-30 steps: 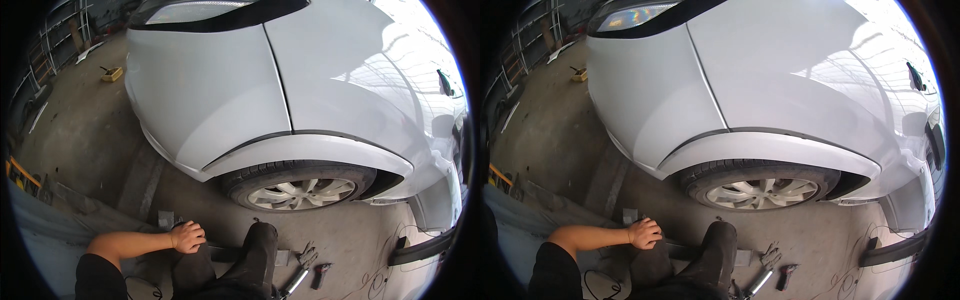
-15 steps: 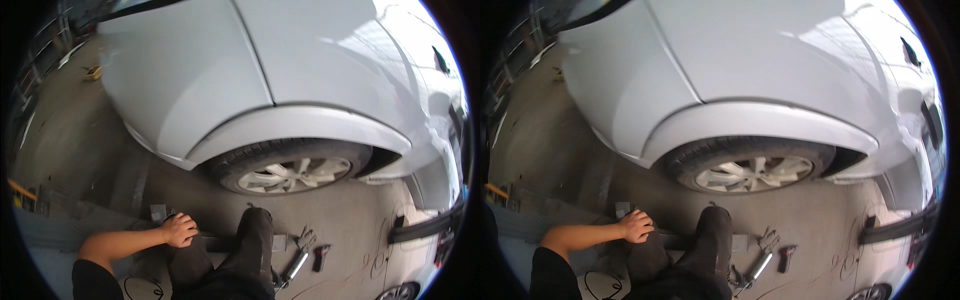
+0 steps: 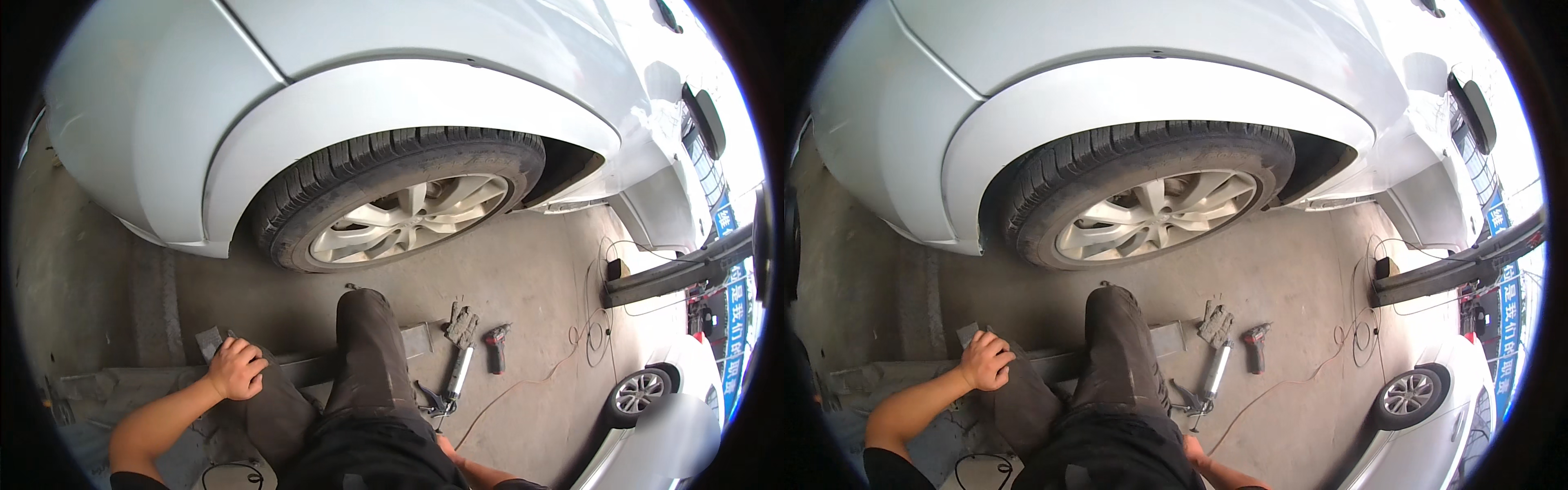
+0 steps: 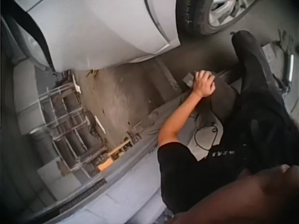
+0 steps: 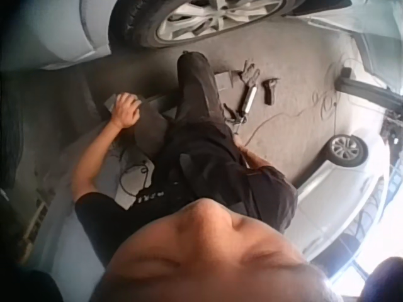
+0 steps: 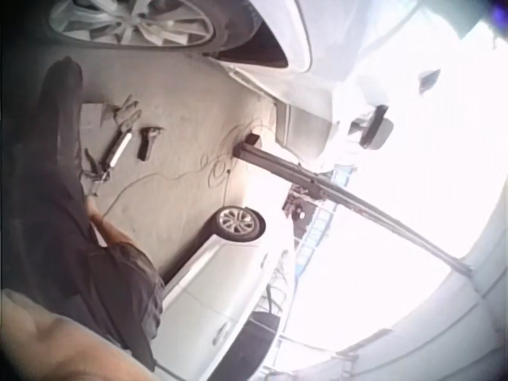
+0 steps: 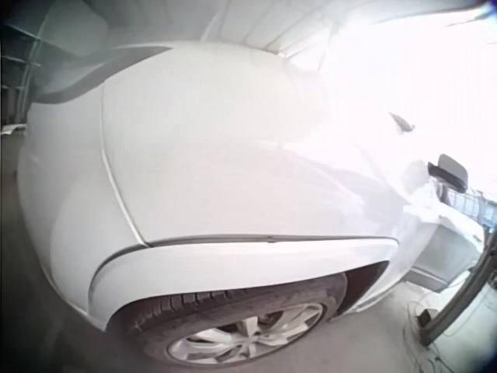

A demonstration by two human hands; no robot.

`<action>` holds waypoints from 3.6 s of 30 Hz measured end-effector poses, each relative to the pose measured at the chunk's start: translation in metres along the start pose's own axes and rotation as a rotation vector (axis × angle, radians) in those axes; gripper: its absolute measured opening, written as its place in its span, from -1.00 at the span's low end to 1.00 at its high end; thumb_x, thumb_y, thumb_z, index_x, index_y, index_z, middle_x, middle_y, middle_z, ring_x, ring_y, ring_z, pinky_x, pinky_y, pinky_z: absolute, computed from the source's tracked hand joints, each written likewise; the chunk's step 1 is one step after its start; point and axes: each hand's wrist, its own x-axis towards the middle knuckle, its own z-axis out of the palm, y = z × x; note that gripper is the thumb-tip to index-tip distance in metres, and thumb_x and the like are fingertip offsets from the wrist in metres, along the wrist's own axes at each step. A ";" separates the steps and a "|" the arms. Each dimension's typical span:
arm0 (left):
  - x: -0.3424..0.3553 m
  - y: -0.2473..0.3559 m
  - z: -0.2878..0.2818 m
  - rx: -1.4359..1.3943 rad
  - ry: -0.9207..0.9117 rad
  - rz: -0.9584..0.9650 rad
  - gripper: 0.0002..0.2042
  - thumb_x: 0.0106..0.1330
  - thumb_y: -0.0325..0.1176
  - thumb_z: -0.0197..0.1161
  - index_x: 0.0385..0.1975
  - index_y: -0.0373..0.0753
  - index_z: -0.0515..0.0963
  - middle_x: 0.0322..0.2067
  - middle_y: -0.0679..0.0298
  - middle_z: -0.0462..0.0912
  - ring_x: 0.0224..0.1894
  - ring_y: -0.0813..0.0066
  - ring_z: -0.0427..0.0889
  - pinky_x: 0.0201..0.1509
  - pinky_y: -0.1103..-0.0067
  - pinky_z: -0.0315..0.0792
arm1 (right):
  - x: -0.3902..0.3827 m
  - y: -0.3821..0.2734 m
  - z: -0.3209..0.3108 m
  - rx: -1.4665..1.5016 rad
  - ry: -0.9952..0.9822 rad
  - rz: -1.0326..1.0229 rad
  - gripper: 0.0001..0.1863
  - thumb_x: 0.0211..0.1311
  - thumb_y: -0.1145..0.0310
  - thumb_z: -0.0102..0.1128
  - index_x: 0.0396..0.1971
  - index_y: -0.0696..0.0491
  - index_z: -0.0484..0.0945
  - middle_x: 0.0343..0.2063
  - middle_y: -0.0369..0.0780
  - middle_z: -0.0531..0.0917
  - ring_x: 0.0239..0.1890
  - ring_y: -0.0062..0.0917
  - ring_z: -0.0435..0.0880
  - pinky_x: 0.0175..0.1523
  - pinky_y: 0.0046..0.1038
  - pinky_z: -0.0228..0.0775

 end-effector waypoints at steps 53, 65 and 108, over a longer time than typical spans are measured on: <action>0.197 0.112 -0.133 0.547 0.647 -0.861 -0.83 0.24 -0.37 0.24 -0.40 -0.34 0.45 -0.56 0.16 0.54 -0.58 0.42 0.49 -0.43 0.50 0.39 | 0.152 -0.571 -0.039 0.788 -0.005 -1.280 -0.63 0.40 0.18 -0.18 -0.41 0.16 0.48 -0.46 0.01 0.58 -0.35 0.00 0.56 -0.25 -0.13 0.38; 0.240 0.104 -0.162 0.718 0.654 -0.834 -0.82 0.18 -0.43 0.27 -0.43 -0.33 0.39 -0.65 0.27 0.47 -0.63 0.55 0.39 -0.48 0.58 0.35 | 0.151 -0.599 -0.030 0.897 0.189 -1.329 -0.59 0.33 0.13 -0.06 -0.54 0.15 0.53 -0.51 -0.09 0.54 -0.40 -0.11 0.55 -0.29 -0.16 0.39; 0.249 0.102 -0.173 0.793 0.486 -0.850 -0.75 0.21 -0.39 0.29 -0.57 -0.37 0.38 -0.70 0.16 0.50 -0.68 0.44 0.46 -0.53 0.52 0.35 | 0.172 -0.638 -0.036 1.269 -0.014 -1.646 -0.61 0.28 0.32 0.02 -0.72 0.20 0.46 -0.73 -0.04 0.48 -0.65 -0.14 0.50 -0.55 -0.24 0.23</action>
